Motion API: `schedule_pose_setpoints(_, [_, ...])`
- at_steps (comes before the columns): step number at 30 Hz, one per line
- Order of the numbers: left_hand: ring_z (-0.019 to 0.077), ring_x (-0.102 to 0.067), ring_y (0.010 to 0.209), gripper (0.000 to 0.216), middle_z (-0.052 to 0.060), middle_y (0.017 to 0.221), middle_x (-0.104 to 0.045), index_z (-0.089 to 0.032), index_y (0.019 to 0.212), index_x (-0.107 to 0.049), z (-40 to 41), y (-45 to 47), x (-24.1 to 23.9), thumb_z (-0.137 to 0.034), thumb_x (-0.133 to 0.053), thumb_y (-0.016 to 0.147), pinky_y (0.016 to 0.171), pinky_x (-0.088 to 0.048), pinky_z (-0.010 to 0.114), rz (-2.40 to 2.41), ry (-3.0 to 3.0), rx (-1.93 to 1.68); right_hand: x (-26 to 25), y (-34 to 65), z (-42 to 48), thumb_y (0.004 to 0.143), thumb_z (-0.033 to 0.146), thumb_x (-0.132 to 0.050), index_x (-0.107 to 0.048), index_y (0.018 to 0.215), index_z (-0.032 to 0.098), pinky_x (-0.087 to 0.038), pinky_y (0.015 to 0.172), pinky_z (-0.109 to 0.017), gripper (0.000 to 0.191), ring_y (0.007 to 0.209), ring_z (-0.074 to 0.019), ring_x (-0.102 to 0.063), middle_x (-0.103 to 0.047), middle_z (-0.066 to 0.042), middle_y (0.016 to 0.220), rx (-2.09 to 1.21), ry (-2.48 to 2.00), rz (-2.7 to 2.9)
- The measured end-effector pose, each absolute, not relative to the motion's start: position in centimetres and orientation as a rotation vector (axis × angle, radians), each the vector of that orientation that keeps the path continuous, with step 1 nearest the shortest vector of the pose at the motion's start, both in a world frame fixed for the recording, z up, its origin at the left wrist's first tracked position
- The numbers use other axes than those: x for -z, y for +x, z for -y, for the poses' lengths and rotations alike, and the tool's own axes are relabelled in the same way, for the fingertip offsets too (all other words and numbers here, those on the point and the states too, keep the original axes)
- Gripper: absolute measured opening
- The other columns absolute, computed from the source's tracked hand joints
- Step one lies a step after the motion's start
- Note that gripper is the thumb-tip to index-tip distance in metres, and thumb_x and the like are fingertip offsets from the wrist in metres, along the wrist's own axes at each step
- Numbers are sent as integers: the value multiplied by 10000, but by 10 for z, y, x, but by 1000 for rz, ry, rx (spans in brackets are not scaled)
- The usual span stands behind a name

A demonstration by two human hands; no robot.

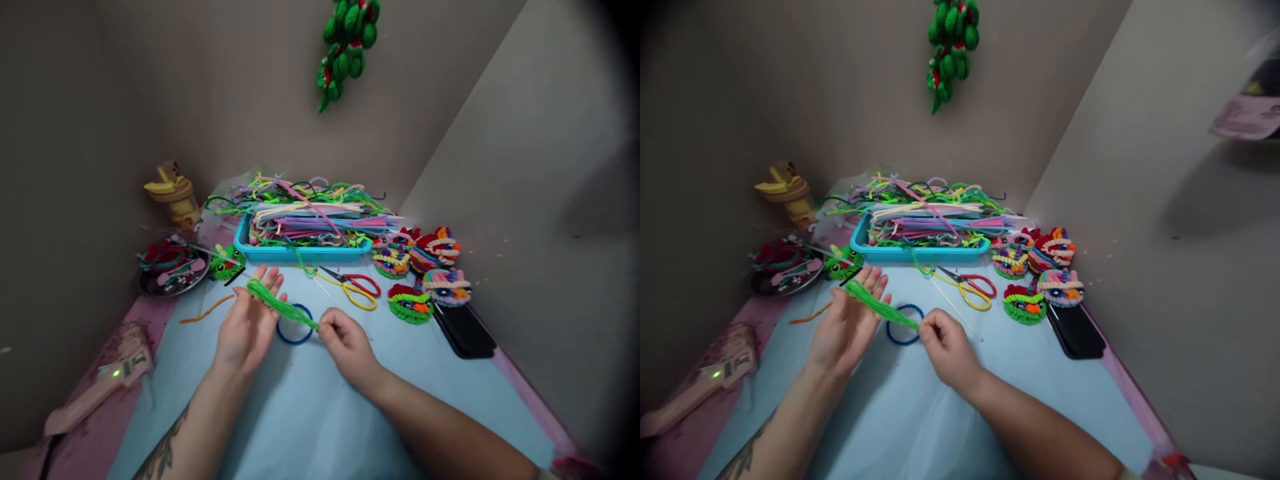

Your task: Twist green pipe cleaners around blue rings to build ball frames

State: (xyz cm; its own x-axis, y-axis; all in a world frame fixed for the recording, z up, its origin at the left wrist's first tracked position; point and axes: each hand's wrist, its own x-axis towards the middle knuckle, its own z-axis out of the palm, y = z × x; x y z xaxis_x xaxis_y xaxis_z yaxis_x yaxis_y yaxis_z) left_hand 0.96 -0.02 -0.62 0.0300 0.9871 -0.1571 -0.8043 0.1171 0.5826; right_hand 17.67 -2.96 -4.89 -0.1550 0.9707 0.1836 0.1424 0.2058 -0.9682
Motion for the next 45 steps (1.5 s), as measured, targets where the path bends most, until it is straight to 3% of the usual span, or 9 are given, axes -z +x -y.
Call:
schedule_pose_setpoints(2, [223,-516,1137,422,101,1214,-584,-204,1128,-595,5,17,10,-456,-574,790,906,-443,351,-649,555,-1319,51,177,27,863,334,-480,-454,702,187,-312,512,-223,219,546,-88,-378,-427,36,619,-1245,-1111,1326])
schedule_pose_setpoints(7, [264,-474,1195,386,125,1185,-616,-182,1107,-643,16,27,24,-369,-631,769,1044,-289,436,-826,885,-1091,50,172,25,798,404,-568,-424,672,184,-211,417,-189,292,446,-46,-331,-449,58,569,-1632,-1018,975])
schedule_pose_setpoints(12, [230,-597,956,342,109,956,-692,-162,959,-702,17,25,30,-412,-661,729,904,-409,369,-829,878,-1129,44,168,27,704,421,-656,-435,632,170,-184,384,-176,342,400,-29,-346,-465,63,513,-1899,-1002,875])
schedule_pose_setpoints(17, [174,-580,800,239,59,783,-663,-153,747,-724,17,24,29,-376,-730,660,773,-435,300,-760,830,-1164,42,168,27,684,390,-687,-437,637,168,-172,375,-170,338,389,-26,-348,-468,64,495,-2077,-906,822])
schedule_pose_setpoints(22, [152,-552,762,181,16,647,-604,-156,646,-693,17,27,28,-322,-761,629,763,-419,282,-689,794,-1250,42,169,26,688,377,-695,-427,617,164,-170,380,-167,349,393,-20,-338,-460,64,486,-2017,-861,830])
schedule_pose_setpoints(30, [95,-530,643,211,-23,618,-567,-183,741,-668,17,25,25,-367,-734,659,691,-438,243,-458,607,-1196,43,168,30,693,387,-695,-427,646,167,-169,373,-170,350,393,-26,-357,-474,59,507,-2116,-805,818])
schedule_pose_setpoints(35, [91,-527,665,341,-35,622,-535,-196,917,-688,15,18,21,-354,-763,624,720,-465,247,-494,577,-1317,40,167,32,685,412,-697,-424,629,168,-167,376,-170,370,389,-26,-357,-471,63,485,-2139,-809,834])
schedule_pose_setpoints(40, [108,-518,761,382,-5,756,-528,-165,1065,-642,13,16,12,-302,-703,714,797,-472,280,-613,616,-1377,42,165,30,671,448,-687,-434,642,172,-171,386,-173,375,394,-30,-351,-467,67,496,-2060,-955,847])
schedule_pose_setpoints(45, [99,-487,741,354,-11,748,-494,-153,1073,-635,13,21,7,-301,-664,752,830,-472,305,-657,566,-1437,47,165,28,728,482,-618,-450,661,175,-205,408,-181,356,427,-37,-347,-469,62,543,-1839,-1087,1036])
